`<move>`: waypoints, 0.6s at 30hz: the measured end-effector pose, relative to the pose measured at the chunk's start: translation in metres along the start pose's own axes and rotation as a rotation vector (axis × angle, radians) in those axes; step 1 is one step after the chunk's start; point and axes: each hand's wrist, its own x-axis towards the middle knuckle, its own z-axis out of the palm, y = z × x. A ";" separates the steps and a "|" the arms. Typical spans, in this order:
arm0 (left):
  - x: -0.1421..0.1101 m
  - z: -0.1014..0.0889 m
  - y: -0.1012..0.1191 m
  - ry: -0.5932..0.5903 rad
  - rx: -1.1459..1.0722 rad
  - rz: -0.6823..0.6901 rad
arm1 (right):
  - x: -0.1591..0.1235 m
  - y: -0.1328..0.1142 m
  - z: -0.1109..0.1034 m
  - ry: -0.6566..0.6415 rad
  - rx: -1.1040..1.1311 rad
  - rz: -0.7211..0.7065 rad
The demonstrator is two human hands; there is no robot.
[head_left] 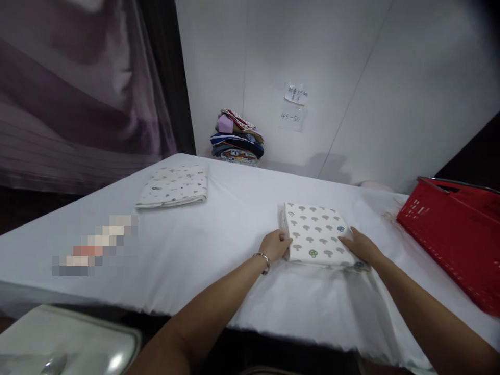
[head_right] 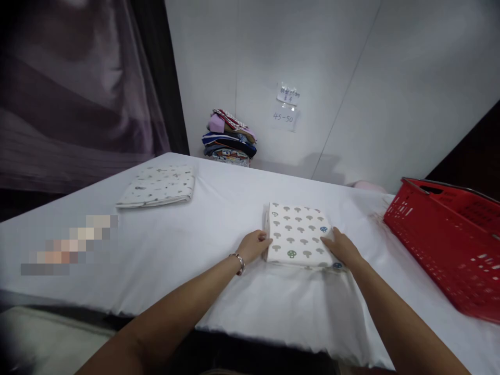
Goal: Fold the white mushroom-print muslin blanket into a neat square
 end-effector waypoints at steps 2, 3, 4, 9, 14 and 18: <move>0.011 -0.001 -0.001 0.003 -0.056 -0.058 | -0.007 -0.023 0.001 0.066 -0.025 -0.101; 0.017 -0.001 -0.002 0.001 -0.089 -0.086 | -0.012 -0.039 0.003 0.084 0.012 -0.161; 0.024 -0.002 -0.003 0.001 -0.122 -0.108 | -0.018 -0.056 0.007 0.075 0.090 -0.209; 0.044 0.002 -0.007 -0.004 -0.223 -0.164 | -0.041 -0.136 0.033 -0.165 0.284 -0.307; 0.042 0.004 -0.010 -0.018 -0.333 -0.130 | -0.040 -0.164 0.050 -0.189 0.092 -0.208; 0.041 0.004 -0.012 -0.046 -0.372 -0.083 | -0.036 -0.167 0.054 -0.200 0.053 -0.216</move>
